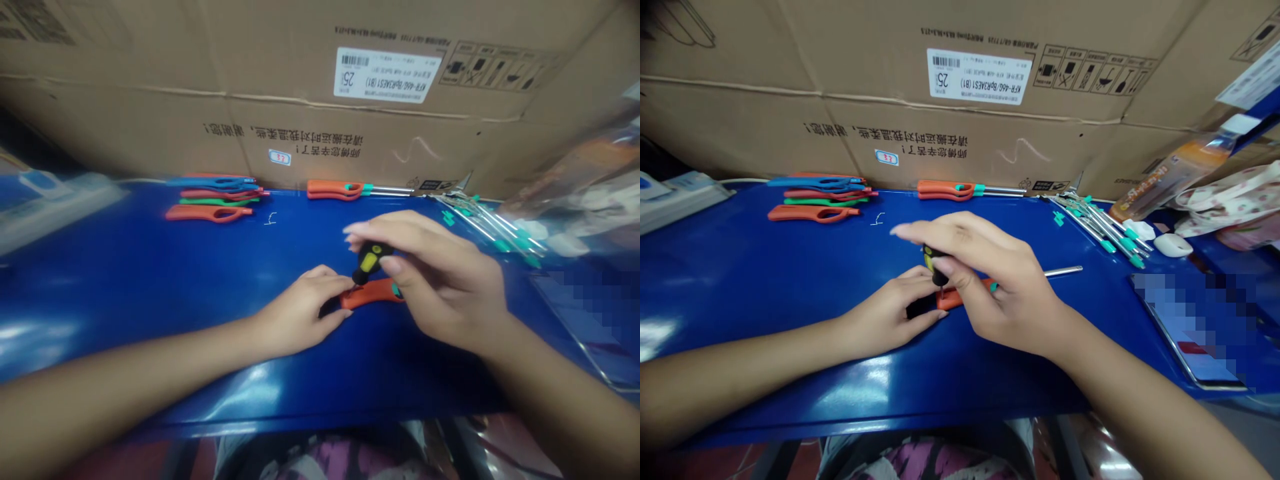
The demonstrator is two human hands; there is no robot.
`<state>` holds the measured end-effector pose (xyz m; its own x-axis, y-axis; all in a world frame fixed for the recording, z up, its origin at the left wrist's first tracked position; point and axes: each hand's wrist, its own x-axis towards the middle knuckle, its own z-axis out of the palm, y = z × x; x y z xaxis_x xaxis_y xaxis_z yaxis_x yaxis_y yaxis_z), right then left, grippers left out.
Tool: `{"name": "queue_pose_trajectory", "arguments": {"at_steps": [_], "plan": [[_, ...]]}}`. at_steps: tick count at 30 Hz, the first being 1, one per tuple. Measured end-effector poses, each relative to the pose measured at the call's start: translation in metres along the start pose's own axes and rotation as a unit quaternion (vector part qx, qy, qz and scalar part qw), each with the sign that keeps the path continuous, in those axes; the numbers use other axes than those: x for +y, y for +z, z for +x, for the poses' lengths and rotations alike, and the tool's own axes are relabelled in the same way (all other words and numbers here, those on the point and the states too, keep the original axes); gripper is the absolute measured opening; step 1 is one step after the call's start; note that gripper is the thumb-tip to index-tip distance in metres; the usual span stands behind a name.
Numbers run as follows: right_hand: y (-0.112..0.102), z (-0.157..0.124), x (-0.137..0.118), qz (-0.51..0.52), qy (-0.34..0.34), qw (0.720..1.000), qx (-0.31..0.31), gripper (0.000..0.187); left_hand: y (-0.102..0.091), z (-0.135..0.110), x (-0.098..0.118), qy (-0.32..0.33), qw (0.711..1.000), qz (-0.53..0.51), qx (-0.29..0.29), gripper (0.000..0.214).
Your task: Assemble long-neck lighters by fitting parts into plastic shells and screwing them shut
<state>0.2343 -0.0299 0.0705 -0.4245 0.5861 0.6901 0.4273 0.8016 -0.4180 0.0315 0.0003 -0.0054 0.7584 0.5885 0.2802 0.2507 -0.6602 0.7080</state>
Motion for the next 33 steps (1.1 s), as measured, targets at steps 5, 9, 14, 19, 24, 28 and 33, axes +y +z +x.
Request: {"name": "queue_pose_trajectory", "arguments": {"at_steps": [5,9,14,19,24,28,33], "plan": [[0.003,-0.002,0.004,-0.096,-0.041,0.992,0.076,0.035,0.002,0.000,-0.002,0.006,1.000,-0.007,0.017,0.022],[0.007,-0.005,0.007,-0.004,0.010,1.000,0.011,0.053,0.001,0.001,0.000,0.001,1.000,-0.011,0.007,0.032],[0.009,-0.004,0.012,-0.016,-0.008,0.997,0.077,0.041,0.001,0.001,-0.001,0.001,1.000,-0.011,0.003,0.032],[0.003,-0.002,0.009,-0.010,-0.002,1.000,0.007,0.053,0.002,0.000,-0.002,0.002,1.000,-0.013,0.003,0.039],[0.003,-0.001,0.008,0.052,-0.013,0.999,0.006,0.041,0.001,-0.001,-0.001,0.003,1.000,-0.001,0.006,0.029],[0.004,-0.002,0.006,-0.044,-0.061,0.996,0.054,0.034,0.000,0.000,0.000,0.003,1.000,-0.004,0.010,0.023],[0.002,-0.002,-0.001,0.012,0.022,1.000,-0.019,0.041,0.000,0.001,0.001,0.002,1.000,0.005,-0.001,0.024]]}}
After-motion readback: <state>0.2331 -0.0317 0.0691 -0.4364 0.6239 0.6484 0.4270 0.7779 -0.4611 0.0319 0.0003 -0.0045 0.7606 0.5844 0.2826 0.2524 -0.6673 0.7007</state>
